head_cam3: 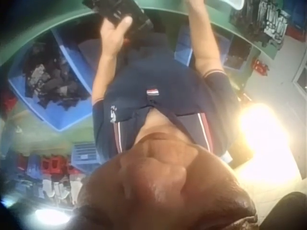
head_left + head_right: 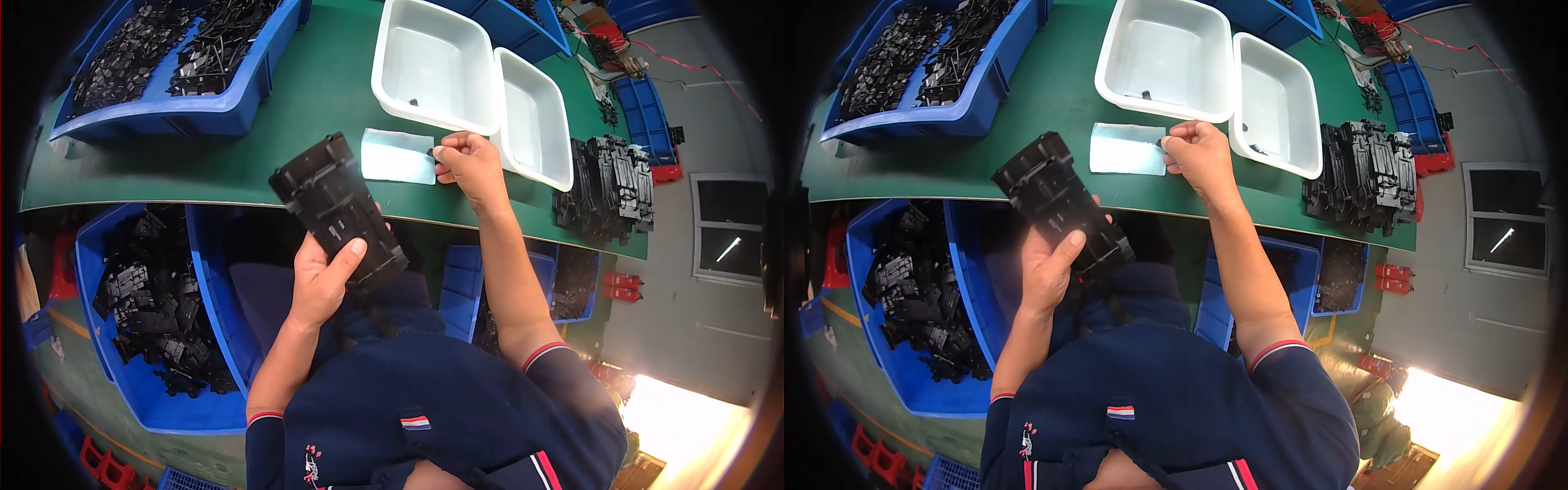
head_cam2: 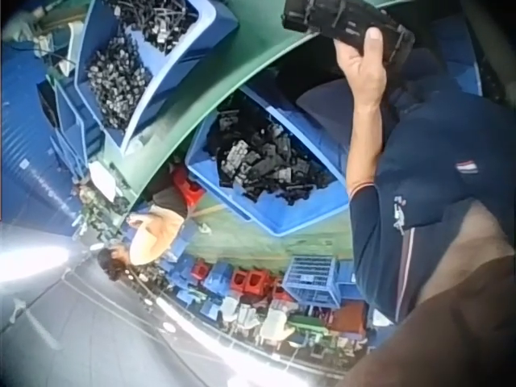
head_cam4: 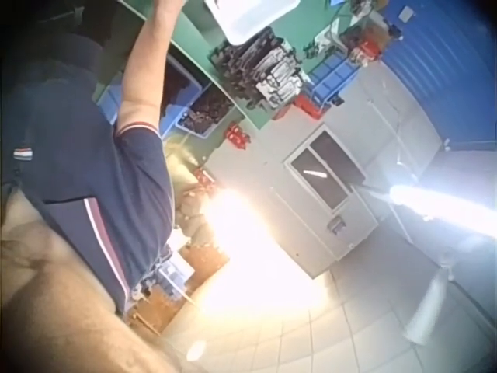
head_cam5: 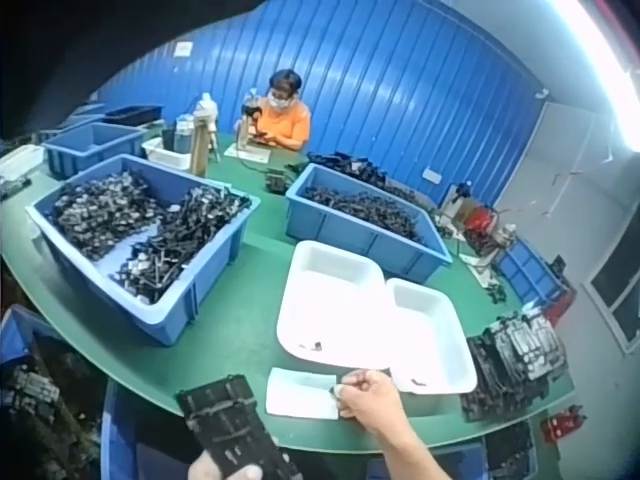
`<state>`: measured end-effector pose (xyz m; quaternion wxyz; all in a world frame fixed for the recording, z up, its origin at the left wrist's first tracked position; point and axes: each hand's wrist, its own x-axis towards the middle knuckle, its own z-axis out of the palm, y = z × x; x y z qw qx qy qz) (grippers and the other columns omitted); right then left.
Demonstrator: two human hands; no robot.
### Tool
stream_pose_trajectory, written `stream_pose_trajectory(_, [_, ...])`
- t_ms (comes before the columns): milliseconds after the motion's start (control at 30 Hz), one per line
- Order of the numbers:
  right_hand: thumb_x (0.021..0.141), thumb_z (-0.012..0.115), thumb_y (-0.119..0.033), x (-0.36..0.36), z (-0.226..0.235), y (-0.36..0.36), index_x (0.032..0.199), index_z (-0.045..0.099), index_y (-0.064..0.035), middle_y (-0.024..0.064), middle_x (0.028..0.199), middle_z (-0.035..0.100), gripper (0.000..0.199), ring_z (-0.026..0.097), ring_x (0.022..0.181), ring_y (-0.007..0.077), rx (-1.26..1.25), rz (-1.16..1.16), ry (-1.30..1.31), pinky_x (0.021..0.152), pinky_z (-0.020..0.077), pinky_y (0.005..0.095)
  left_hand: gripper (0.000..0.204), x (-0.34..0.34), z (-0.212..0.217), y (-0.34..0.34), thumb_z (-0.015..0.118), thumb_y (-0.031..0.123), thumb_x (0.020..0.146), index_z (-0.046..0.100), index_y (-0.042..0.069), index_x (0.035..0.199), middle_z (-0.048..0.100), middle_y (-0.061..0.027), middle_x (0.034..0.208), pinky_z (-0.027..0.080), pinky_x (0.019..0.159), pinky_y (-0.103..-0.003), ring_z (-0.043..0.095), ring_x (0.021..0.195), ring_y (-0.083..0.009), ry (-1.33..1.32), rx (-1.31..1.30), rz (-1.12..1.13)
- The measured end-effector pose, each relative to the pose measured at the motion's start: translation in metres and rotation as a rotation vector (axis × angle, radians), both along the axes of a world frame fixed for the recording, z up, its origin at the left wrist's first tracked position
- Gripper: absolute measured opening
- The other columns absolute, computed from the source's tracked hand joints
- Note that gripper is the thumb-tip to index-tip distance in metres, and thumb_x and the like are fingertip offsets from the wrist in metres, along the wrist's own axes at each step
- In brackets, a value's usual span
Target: The person assembles small plastic components onto a black toy car chassis by hand.
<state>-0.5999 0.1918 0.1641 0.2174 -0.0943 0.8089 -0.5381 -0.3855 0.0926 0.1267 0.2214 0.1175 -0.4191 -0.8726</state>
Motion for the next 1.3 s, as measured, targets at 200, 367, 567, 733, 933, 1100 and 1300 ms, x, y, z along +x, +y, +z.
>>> stream_pose_trajectory(200, [0.08, 0.063, -0.004, 0.013, -0.001, 0.012, 0.09, 0.057, 0.0008, 0.0051, 0.079, 0.061, 0.013, 0.06, 0.064, 0.0102, -0.179, -0.03, 0.075, 0.056, 0.049, 0.022, 0.045, -0.017, 0.006, -0.008, 0.057, 0.006, 0.088, 0.041, -0.002, 0.129, 0.051, -0.015, 0.127, 0.048, 0.091, -0.038, 0.059, 0.106, -0.0265, -0.011, 0.12, -0.111])
stream_pose_trajectory(367, [0.075, 0.064, 0.004, 0.038, -0.003, 0.026, 0.083, 0.058, -0.0019, 0.0068, 0.08, 0.063, 0.011, 0.06, 0.065, 0.0125, -0.323, 0.154, 0.592, 0.06, 0.049, 0.0239, 0.042, -0.015, 0.003, 0.004, 0.056, 0.006, 0.088, 0.043, -0.002, 0.127, 0.055, -0.0142, 0.12, 0.047, 0.092, -0.036, 0.059, 0.104, -0.0236, -0.027, 0.08, -0.025])
stream_pose_trajectory(567, [0.058, 0.069, 0.012, 0.066, 0.012, 0.022, 0.079, 0.059, -0.003, 0.0094, 0.082, 0.063, 0.028, 0.062, 0.072, 0.0244, -0.432, 0.494, 1.141, 0.062, 0.0522, 0.0297, 0.035, -0.006, 0.009, 0.014, 0.055, 0.004, 0.089, 0.047, -0.002, 0.123, 0.058, -0.011, 0.117, 0.043, 0.094, -0.032, 0.057, 0.105, -0.0177, -0.109, -0.045, -0.01])
stream_pose_trajectory(733, [0.058, 0.07, 0.01, 0.086, 0.018, 0.014, 0.082, 0.06, -0.0022, 0.0094, 0.085, 0.062, 0.029, 0.062, 0.075, 0.0257, -0.507, 0.62, 1.199, 0.063, 0.0532, 0.0308, 0.029, -0.003, 0.01, 0.021, 0.054, 0.004, 0.091, 0.047, 0.0, 0.119, 0.06, -0.005, 0.108, 0.046, 0.086, -0.026, 0.057, 0.098, -0.0102, -0.091, -0.093, 0.017])
stream_pose_trajectory(933, [0.066, 0.072, 0.009, 0.101, 0.022, 0.009, 0.088, 0.057, -0.0043, 0.01, 0.09, 0.063, 0.03, 0.064, 0.077, 0.0267, -0.488, 0.713, 1.17, 0.065, 0.0545, 0.0314, 0.029, 0.004, 0.005, 0.028, 0.056, 0.008, 0.091, 0.049, 0.0, 0.118, 0.061, -0.0047, 0.104, 0.047, 0.081, -0.025, 0.057, 0.094, -0.0095, -0.099, -0.252, 0.112])
stream_pose_trajectory(1100, [0.067, 0.072, 0.009, 0.11, 0.021, 0.003, 0.089, 0.058, -0.004, 0.0108, 0.09, 0.063, 0.029, 0.064, 0.077, 0.0266, -0.5, 0.709, 1.141, 0.065, 0.0539, 0.0313, 0.034, 0.01, 0.008, 0.027, 0.057, 0.009, 0.09, 0.048, 0.002, 0.122, 0.065, -0.006, 0.096, 0.049, 0.075, -0.027, 0.061, 0.086, -0.0109, -0.175, -0.418, 0.156])
stream_pose_trajectory(1300, [0.067, 0.072, 0.009, 0.116, 0.023, -0.006, 0.09, 0.058, -0.003, 0.0116, 0.09, 0.063, 0.03, 0.064, 0.077, 0.0264, -0.529, 0.717, 1.106, 0.065, 0.0533, 0.0309, 0.028, 0.016, 0.008, 0.028, 0.056, 0.008, 0.09, 0.049, 0.001, 0.116, 0.059, -0.0068, 0.104, 0.046, 0.08, -0.026, 0.057, 0.094, -0.0139, -0.197, -0.469, 0.156])
